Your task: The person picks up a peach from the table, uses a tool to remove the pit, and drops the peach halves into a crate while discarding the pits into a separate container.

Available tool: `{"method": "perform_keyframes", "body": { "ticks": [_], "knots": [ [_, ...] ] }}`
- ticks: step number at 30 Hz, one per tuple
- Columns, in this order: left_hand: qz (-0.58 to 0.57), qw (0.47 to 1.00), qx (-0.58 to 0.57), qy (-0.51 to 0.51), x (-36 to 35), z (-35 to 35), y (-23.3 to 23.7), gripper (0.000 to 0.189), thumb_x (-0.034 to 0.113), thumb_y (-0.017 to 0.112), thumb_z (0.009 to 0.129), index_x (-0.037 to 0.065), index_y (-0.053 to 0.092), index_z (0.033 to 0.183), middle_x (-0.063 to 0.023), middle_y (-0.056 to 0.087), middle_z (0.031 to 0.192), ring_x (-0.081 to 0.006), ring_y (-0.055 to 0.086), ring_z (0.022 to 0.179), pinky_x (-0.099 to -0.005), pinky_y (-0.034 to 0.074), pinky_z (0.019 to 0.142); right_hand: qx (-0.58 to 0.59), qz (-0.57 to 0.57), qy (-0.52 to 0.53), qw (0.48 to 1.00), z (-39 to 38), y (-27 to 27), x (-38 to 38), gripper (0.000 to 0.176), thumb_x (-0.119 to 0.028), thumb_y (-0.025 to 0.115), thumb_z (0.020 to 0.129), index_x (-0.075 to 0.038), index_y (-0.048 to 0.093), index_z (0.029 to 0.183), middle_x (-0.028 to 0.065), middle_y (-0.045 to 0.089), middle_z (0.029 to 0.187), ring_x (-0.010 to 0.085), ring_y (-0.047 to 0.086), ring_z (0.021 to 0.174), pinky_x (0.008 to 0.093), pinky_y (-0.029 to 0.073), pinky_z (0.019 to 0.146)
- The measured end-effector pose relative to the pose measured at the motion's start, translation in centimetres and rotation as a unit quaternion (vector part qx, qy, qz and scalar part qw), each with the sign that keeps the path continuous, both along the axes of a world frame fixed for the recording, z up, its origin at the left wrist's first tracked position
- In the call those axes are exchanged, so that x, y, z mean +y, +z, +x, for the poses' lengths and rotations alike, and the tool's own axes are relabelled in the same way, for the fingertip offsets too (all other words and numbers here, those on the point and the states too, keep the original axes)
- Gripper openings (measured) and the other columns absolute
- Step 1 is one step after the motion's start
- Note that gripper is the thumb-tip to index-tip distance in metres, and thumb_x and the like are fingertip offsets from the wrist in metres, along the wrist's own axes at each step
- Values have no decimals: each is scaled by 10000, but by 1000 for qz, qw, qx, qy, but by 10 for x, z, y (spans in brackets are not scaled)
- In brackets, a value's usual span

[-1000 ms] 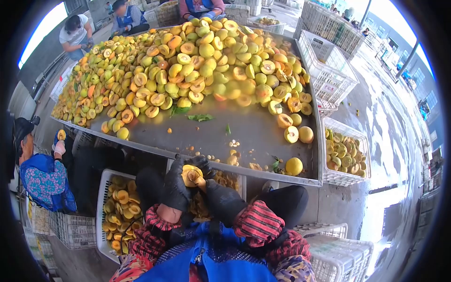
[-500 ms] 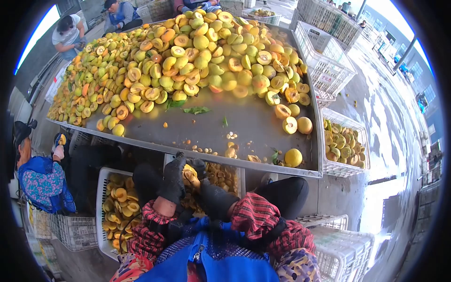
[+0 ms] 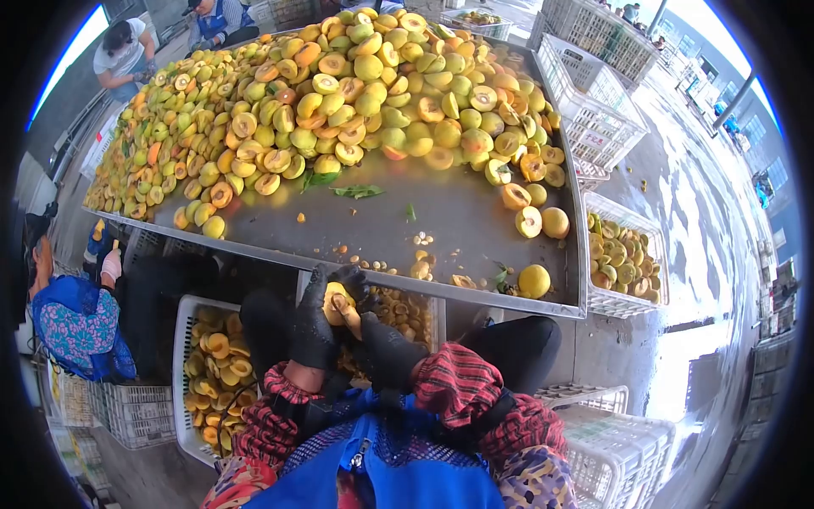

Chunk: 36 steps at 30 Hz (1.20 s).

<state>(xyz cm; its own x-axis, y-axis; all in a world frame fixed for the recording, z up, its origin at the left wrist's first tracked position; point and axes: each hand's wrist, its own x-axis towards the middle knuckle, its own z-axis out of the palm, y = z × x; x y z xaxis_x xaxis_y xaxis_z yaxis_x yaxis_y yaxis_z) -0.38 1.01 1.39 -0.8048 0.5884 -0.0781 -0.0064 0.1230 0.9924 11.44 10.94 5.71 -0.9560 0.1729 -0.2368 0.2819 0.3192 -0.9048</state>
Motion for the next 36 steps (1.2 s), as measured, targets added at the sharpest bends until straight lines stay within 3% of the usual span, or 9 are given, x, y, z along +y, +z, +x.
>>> {"method": "perform_keyframes", "body": {
  "ticks": [5, 7, 12, 16, 21, 28, 33, 34, 36],
  "knots": [
    [32, 999, 20, -14, -1, -10, -9, 219, 177, 517, 844, 13, 595, 966, -102, 620, 879, -174, 597, 828, -280, 475, 736, -71, 144, 81, 984, -3, -8, 0, 315, -182, 543, 831, -3, 463, 1077, 235, 598, 853, 364, 605, 785, 447, 463, 662],
    [-34, 968, 242, -50, -6, -10, 2, 256, 168, 620, 756, 23, 574, 962, -121, 610, 919, -249, 593, 862, -341, 465, 748, -107, 119, 68, 985, -2, -7, 0, 327, -204, 534, 832, 0, 456, 1075, 251, 605, 865, 387, 602, 820, 469, 458, 694],
    [-20, 993, 113, -11, 1, -15, -25, 251, 155, 528, 820, 4, 569, 1016, -149, 609, 953, -290, 588, 886, -352, 457, 782, -114, 114, 87, 983, -5, -19, -1, 224, -132, 507, 866, -44, 478, 1071, 144, 584, 815, 264, 604, 729, 384, 464, 605],
    [-39, 954, 294, -43, -5, -13, -14, 318, 140, 467, 885, -63, 536, 1120, -150, 611, 1012, -197, 580, 936, -308, 454, 852, -89, -64, 90, 990, -2, -17, 4, 270, -148, 550, 853, -54, 468, 1092, 78, 560, 776, 155, 571, 691, 309, 445, 554],
    [-5, 978, 205, -26, -12, -15, -46, 324, 160, 450, 908, -74, 518, 1122, -148, 606, 1000, -189, 580, 916, -309, 463, 828, -90, -280, 15, 956, 1, -26, -3, 277, -130, 586, 831, -55, 494, 1081, 63, 548, 792, 136, 547, 674, 286, 436, 543],
    [52, 958, 281, -9, -10, -10, -37, 295, 190, 469, 900, -50, 561, 1045, -127, 622, 974, -183, 600, 869, -322, 481, 775, 229, -82, 143, 959, 3, -31, 3, 290, -128, 620, 805, -39, 547, 1071, 98, 546, 875, 148, 550, 695, 285, 442, 558],
    [-103, 938, 251, -216, -15, -23, -16, 286, 186, 512, 877, -23, 571, 1063, -134, 628, 957, -218, 617, 837, -325, 484, 779, -207, -341, 22, 917, -1, -12, 3, 301, -95, 622, 775, -20, 562, 1061, 137, 523, 865, 184, 568, 697, 289, 457, 568],
    [-96, 937, 255, -220, -17, -23, -28, 286, 181, 521, 871, -20, 569, 1069, -138, 629, 954, -227, 621, 830, -326, 484, 782, -6, -208, 83, 975, 0, -23, 5, 287, -112, 612, 794, -23, 552, 1061, 115, 520, 815, 169, 554, 642, 283, 447, 531],
    [-35, 981, 123, -144, -15, -18, -43, 303, 192, 518, 873, -16, 559, 1091, -139, 623, 961, -224, 614, 860, -319, 485, 789, 381, 87, 187, 901, -3, -37, 6, 262, -145, 592, 833, -31, 531, 1060, 72, 516, 715, 139, 526, 533, 271, 426, 456]
  ]
}}
